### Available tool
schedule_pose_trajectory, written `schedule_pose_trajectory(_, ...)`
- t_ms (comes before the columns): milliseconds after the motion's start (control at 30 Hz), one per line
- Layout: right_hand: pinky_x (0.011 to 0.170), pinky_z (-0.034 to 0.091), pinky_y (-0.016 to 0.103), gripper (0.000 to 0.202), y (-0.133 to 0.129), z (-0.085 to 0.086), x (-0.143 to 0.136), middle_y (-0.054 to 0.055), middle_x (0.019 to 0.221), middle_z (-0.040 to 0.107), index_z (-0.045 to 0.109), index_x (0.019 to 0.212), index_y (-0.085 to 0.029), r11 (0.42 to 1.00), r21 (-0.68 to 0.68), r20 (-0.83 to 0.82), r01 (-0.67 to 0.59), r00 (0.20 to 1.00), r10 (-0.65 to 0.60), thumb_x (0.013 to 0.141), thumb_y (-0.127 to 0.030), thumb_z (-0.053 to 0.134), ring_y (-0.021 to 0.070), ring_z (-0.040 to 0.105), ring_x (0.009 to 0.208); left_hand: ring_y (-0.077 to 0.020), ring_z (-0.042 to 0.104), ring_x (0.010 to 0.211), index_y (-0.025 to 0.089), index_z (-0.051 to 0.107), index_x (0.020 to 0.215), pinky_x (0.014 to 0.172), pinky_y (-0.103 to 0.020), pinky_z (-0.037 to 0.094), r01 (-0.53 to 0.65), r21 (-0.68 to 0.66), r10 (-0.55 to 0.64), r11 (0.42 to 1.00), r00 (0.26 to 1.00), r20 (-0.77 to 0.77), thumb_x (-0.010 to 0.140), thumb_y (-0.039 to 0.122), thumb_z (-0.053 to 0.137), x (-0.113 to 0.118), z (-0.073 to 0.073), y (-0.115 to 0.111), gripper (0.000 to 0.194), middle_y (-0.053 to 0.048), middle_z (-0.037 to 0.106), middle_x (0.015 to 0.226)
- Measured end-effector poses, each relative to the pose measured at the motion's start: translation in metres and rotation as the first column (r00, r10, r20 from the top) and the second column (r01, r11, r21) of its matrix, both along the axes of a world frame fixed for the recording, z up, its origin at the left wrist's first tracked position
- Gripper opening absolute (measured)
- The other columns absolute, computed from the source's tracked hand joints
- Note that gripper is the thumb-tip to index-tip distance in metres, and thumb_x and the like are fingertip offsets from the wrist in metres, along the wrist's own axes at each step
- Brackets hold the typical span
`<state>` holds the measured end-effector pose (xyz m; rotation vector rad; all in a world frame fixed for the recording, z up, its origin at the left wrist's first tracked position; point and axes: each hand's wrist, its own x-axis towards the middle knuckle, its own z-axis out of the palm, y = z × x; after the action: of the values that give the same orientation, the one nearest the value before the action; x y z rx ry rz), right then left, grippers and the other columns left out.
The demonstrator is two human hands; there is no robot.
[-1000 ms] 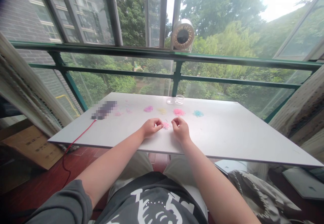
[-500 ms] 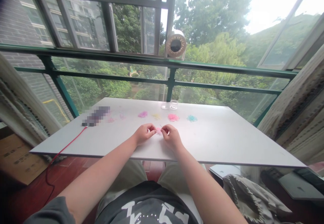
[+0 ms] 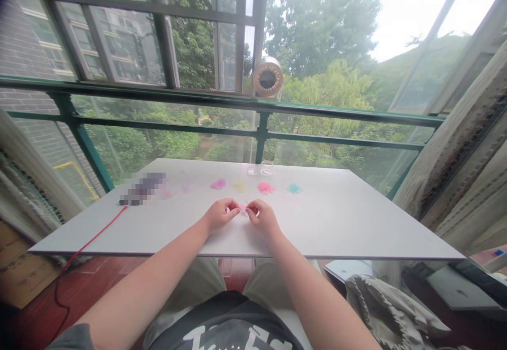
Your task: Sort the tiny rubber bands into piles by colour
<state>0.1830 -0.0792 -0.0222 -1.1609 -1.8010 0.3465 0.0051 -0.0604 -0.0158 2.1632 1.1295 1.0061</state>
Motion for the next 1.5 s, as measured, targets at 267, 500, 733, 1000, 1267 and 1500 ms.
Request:
schedule_pose_trajectory(267, 0.061, 0.042, 0.026, 0.009, 0.0012, -0.0008, 0.0005, 0.001, 0.067, 0.060, 0.059, 0.069, -0.019, 1.000, 0.004, 0.009, -0.001, 1.000, 0.001, 0.074, -0.021, 0.052, 0.0135, 0.053, 0.062, -0.0116, 0.055, 0.065, 0.015, 0.065, 0.081, 0.065, -0.024, 0.041, -0.003, -0.010, 0.003, 1.000, 1.000, -0.008, 0.078, 0.031, 0.053, -0.0004, -0.0014, 0.0009, 0.020, -0.002, 0.066, 0.075)
schedule_pose_trajectory(500, 0.060, 0.041, 0.025, 0.007, 0.0010, -0.0013, -0.0003, 0.001, 0.066, 0.059, 0.058, 0.069, -0.019, 1.000, 0.013, 0.024, -0.025, 0.999, 0.025, 0.073, -0.020, 0.053, 0.0132, 0.053, 0.062, -0.0128, 0.057, 0.067, 0.015, 0.066, 0.082, 0.065, -0.024, 0.042, -0.015, -0.003, 0.015, 1.000, 1.000, -0.013, 0.078, 0.031, 0.053, -0.0007, -0.0009, 0.0007, 0.021, -0.003, 0.068, 0.076)
schedule_pose_trajectory(733, 0.059, 0.040, 0.025, 0.007, 0.0010, -0.0013, -0.0005, 0.000, 0.065, 0.057, 0.058, 0.067, -0.019, 0.999, 0.027, 0.034, -0.033, 0.999, 0.032, 0.073, -0.019, 0.054, 0.0124, 0.052, 0.061, -0.0128, 0.058, 0.068, 0.015, 0.067, 0.083, 0.065, -0.023, 0.042, -0.016, 0.012, 0.016, 1.000, 1.000, -0.004, 0.078, 0.031, 0.054, -0.0010, -0.0003, 0.0005, 0.021, -0.003, 0.068, 0.077)
schedule_pose_trajectory(1000, 0.061, 0.040, 0.025, 0.011, -0.0010, 0.0015, -0.0005, 0.001, 0.065, 0.058, 0.059, 0.068, -0.018, 0.999, 0.025, 0.041, -0.022, 0.999, 0.021, 0.076, -0.021, 0.052, 0.0127, 0.051, 0.061, -0.0129, 0.058, 0.069, 0.015, 0.067, 0.083, 0.066, -0.024, 0.042, -0.018, 0.020, 0.019, 1.000, 1.000, -0.019, 0.080, 0.034, 0.052, -0.0012, -0.0007, 0.0007, 0.024, -0.003, 0.068, 0.076)
schedule_pose_trajectory(1267, 0.062, 0.039, 0.026, 0.013, -0.0026, 0.0012, 0.0001, 0.001, 0.067, 0.058, 0.059, 0.072, -0.019, 1.000, 0.004, 0.040, -0.019, 0.999, 0.019, 0.078, -0.023, 0.049, 0.0134, 0.051, 0.063, -0.0134, 0.058, 0.070, 0.015, 0.067, 0.083, 0.066, -0.024, 0.042, -0.019, 0.014, 0.019, 1.000, 0.999, -0.032, 0.081, 0.036, 0.051, -0.0002, -0.0004, 0.0007, 0.026, -0.003, 0.068, 0.077)
schedule_pose_trajectory(1500, 0.062, 0.039, 0.025, 0.014, -0.0030, 0.0020, 0.0001, 0.001, 0.069, 0.058, 0.058, 0.072, -0.019, 0.999, 0.002, 0.052, -0.040, 0.998, 0.040, 0.079, -0.023, 0.046, 0.0136, 0.050, 0.064, -0.0132, 0.057, 0.071, 0.016, 0.066, 0.083, 0.066, -0.023, 0.042, -0.014, 0.004, 0.014, 1.000, 1.000, -0.020, 0.081, 0.035, 0.050, 0.0004, -0.0023, 0.0010, 0.025, -0.003, 0.067, 0.078)
